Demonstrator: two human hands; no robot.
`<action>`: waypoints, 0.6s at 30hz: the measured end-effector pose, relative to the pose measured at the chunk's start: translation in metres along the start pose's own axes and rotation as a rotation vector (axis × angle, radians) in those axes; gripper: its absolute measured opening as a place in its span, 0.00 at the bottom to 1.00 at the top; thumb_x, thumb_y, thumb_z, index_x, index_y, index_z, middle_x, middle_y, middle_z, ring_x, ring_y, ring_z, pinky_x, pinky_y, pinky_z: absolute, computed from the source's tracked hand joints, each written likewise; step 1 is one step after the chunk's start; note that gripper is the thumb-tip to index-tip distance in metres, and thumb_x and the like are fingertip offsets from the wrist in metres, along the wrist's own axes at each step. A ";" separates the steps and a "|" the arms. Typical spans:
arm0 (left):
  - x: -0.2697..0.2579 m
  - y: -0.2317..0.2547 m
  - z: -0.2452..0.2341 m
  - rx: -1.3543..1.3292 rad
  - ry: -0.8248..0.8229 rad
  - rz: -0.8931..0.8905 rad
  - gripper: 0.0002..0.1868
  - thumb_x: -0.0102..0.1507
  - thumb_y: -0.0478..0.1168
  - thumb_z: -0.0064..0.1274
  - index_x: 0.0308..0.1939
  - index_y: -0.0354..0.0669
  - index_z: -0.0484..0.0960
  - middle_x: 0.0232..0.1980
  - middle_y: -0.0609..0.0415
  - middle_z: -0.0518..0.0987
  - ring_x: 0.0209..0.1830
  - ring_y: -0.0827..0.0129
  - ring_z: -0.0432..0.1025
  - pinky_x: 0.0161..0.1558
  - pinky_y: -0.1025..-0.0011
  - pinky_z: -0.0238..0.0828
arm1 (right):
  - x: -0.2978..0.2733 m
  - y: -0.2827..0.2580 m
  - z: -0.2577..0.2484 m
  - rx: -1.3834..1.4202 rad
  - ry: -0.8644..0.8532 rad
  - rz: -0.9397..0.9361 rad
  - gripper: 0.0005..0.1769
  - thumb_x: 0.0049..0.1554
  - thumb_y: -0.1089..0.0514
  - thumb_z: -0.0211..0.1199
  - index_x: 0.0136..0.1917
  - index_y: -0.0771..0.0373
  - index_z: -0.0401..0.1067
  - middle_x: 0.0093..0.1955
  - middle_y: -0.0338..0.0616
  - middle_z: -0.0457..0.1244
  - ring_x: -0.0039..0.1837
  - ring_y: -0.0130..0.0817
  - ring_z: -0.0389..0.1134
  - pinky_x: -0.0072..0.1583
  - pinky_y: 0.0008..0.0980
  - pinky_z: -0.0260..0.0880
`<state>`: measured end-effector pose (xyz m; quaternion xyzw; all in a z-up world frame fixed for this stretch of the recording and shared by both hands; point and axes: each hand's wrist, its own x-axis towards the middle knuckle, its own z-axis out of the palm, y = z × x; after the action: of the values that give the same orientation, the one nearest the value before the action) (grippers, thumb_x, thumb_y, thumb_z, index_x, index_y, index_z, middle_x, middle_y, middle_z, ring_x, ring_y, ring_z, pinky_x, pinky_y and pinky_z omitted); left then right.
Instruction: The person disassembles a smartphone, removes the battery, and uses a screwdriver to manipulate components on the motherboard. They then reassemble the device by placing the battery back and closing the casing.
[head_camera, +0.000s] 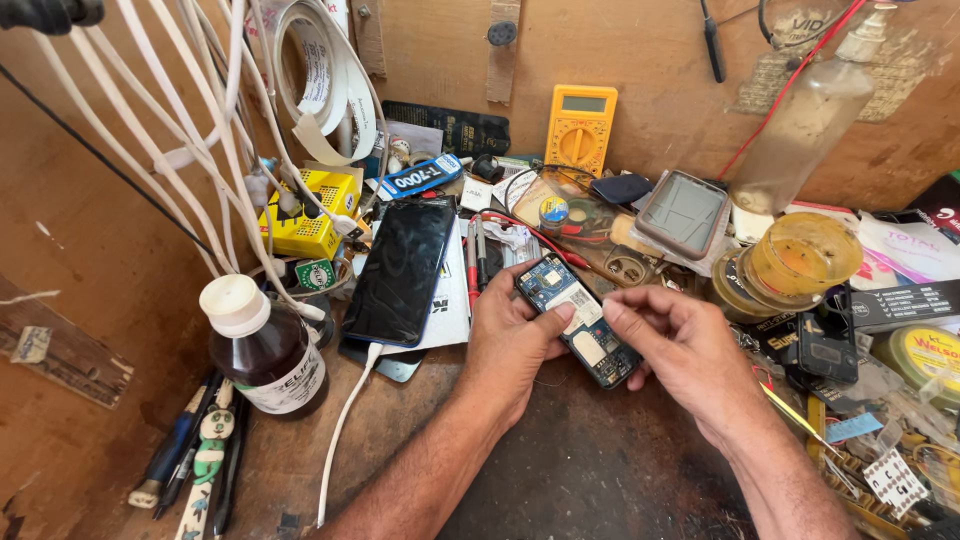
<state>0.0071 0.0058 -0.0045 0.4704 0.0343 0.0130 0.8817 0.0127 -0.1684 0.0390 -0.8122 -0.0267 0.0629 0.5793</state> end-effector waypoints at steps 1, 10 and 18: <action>0.000 0.000 0.000 0.014 -0.004 0.019 0.29 0.61 0.26 0.53 0.66 0.36 0.66 0.48 0.46 0.82 0.44 0.67 0.79 0.40 0.69 0.82 | -0.001 -0.002 0.000 -0.002 -0.022 0.009 0.19 0.56 0.53 0.66 0.57 0.67 0.78 0.39 0.40 0.71 0.37 0.24 0.67 0.34 0.28 0.66; -0.003 -0.001 0.005 0.025 -0.019 0.028 0.24 0.61 0.29 0.56 0.61 0.37 0.69 0.47 0.50 0.83 0.46 0.69 0.80 0.45 0.69 0.81 | -0.003 -0.001 0.003 0.049 -0.029 -0.023 0.22 0.51 0.60 0.71 0.59 0.66 0.76 0.40 0.41 0.71 0.38 0.23 0.66 0.33 0.27 0.66; -0.001 0.003 0.005 0.321 -0.127 0.211 0.26 0.60 0.33 0.59 0.63 0.36 0.77 0.51 0.51 0.86 0.47 0.74 0.80 0.50 0.73 0.78 | 0.002 0.005 -0.003 0.167 0.040 -0.109 0.19 0.59 0.52 0.65 0.60 0.64 0.75 0.42 0.39 0.68 0.40 0.22 0.66 0.37 0.24 0.68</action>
<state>0.0060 0.0033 0.0007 0.6058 -0.0691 0.0700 0.7895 0.0146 -0.1727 0.0353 -0.7596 -0.0538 0.0172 0.6479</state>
